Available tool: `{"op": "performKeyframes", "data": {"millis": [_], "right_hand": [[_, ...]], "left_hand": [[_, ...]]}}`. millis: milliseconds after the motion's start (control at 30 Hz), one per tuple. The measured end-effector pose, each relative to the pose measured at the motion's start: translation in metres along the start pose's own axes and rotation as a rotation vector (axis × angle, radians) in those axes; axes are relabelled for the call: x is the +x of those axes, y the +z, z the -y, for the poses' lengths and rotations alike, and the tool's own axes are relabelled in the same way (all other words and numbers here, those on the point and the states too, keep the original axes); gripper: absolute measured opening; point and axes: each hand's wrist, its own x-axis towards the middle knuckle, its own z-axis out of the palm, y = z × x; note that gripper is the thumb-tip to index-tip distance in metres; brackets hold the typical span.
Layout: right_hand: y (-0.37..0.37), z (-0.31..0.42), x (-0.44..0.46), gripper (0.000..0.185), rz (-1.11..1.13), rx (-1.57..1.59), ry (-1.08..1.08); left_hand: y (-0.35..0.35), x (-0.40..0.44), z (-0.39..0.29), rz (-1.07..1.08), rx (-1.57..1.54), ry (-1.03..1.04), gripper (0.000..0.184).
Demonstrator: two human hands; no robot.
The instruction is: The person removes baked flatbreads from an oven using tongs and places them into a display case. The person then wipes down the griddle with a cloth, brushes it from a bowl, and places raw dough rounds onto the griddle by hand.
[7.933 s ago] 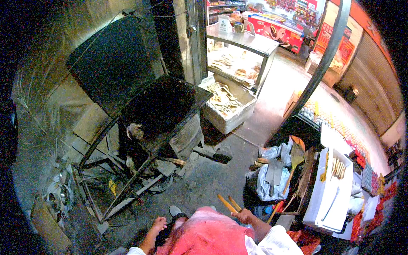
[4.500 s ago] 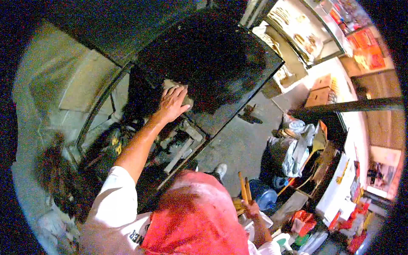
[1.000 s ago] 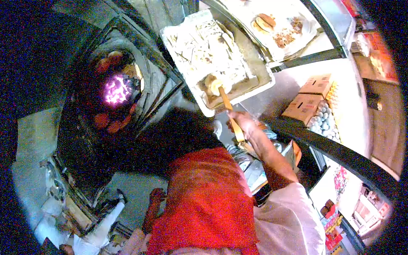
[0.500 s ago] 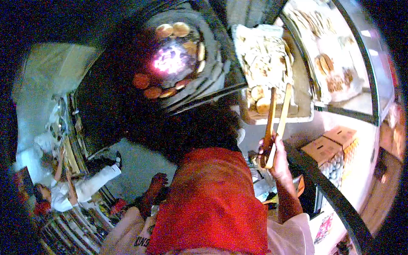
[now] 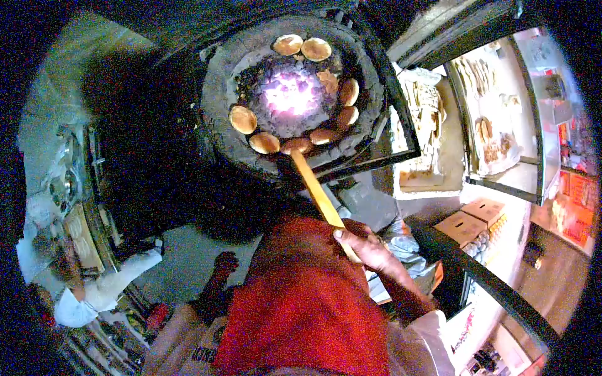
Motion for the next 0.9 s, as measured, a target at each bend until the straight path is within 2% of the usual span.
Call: {"op": "performKeyframes", "data": {"millis": [33, 67, 100, 167, 200, 233, 300, 333, 367, 433, 467, 533, 567, 600, 633, 667, 733, 833, 867, 900], "right_hand": [[0.003, 0.013, -0.003, 0.087, 0.117, 0.036, -0.044], [0.002, 0.013, 0.002, 0.082, -0.040, -0.042, -0.087], [-0.005, 0.023, 0.002, 0.081, -0.105, -0.063, -0.071], [-0.017, 0.072, 0.003, 0.076, -0.085, -0.101, -0.170], [-0.031, 0.087, 0.009, 0.069, -0.114, -0.202, -0.248], [-0.055, 0.099, 0.018, 0.062, -0.170, -0.406, -0.341], [-0.112, 0.125, 0.050, 0.049, -0.326, -1.071, -0.521], [-0.141, 0.138, 0.069, 0.043, -0.402, -1.393, -0.565], [-0.173, 0.149, 0.096, 0.036, -0.461, -1.675, -0.604], [-0.194, 0.197, 0.135, 0.043, -0.537, -1.602, -0.484], [-0.204, 0.218, 0.156, 0.048, -0.558, -1.580, -0.438], [-0.231, 0.248, 0.199, 0.058, -0.566, -1.585, -0.382], [-0.218, 0.266, 0.206, 0.063, -0.550, -1.618, -0.378], [-0.209, 0.282, 0.204, 0.064, -0.456, -1.499, -0.389], [-0.222, 0.281, 0.216, 0.066, -0.474, -1.568, -0.473], [-0.195, 0.293, 0.201, 0.066, -0.416, -1.598, -0.429], [-0.166, 0.302, 0.192, 0.067, -0.350, -1.635, -0.368], [-0.169, 0.285, 0.203, 0.063, -0.324, -1.591, -0.459], [-0.169, 0.279, 0.204, 0.053, -0.416, -1.578, -0.400], [-0.169, 0.277, 0.204, 0.053, -0.505, -1.561, -0.338]], "left_hand": [[-0.004, -0.005, 0.001, 0.005, 0.043, -0.002, 0.031], [-0.008, -0.007, 0.005, 0.009, 0.087, -0.003, 0.032], [-0.010, -0.008, 0.008, 0.023, 0.080, -0.002, 0.032], [-0.028, -0.003, 0.031, 0.280, -0.262, 0.125, 0.033], [-0.055, 0.039, 0.076, 0.544, -0.670, -0.052, 0.035], [-0.052, 0.038, 0.071, 0.551, -0.676, -0.052, 0.035], [-0.032, 0.001, 0.037, 0.247, -0.206, -0.155, 0.038], [-0.008, -0.027, 0.017, 0.094, -0.058, -0.104, 0.040], [-0.009, -0.022, 0.020, 0.099, -0.062, -0.111, 0.040], [-0.023, -0.015, 0.045, 0.316, -0.247, -0.031, 0.038], [-0.031, -0.008, 0.068, 0.316, -0.250, -0.041, 0.038], [-0.043, 0.001, 0.102, 0.247, 0.481, 0.685, 0.031], [-0.043, -0.011, 0.105, 0.227, 0.414, 0.547, 0.030], [-0.043, -0.025, 0.109, 0.212, 0.211, 0.298, 0.030], [-0.043, -0.038, 0.109, 0.178, 0.035, 0.091, 0.031], [-0.039, -0.051, 0.109, 0.152, -0.040, -0.004, 0.031], [-0.030, -0.077, 0.101, 0.133, -0.132, -0.087, 0.031], [-0.010, -0.105, 0.079, 0.123, -0.285, -0.170, 0.031], [-0.012, -0.102, 0.086, 0.113, -0.281, -0.171, 0.031], [-0.015, -0.096, 0.091, 0.112, -0.240, -0.149, 0.031]]}}
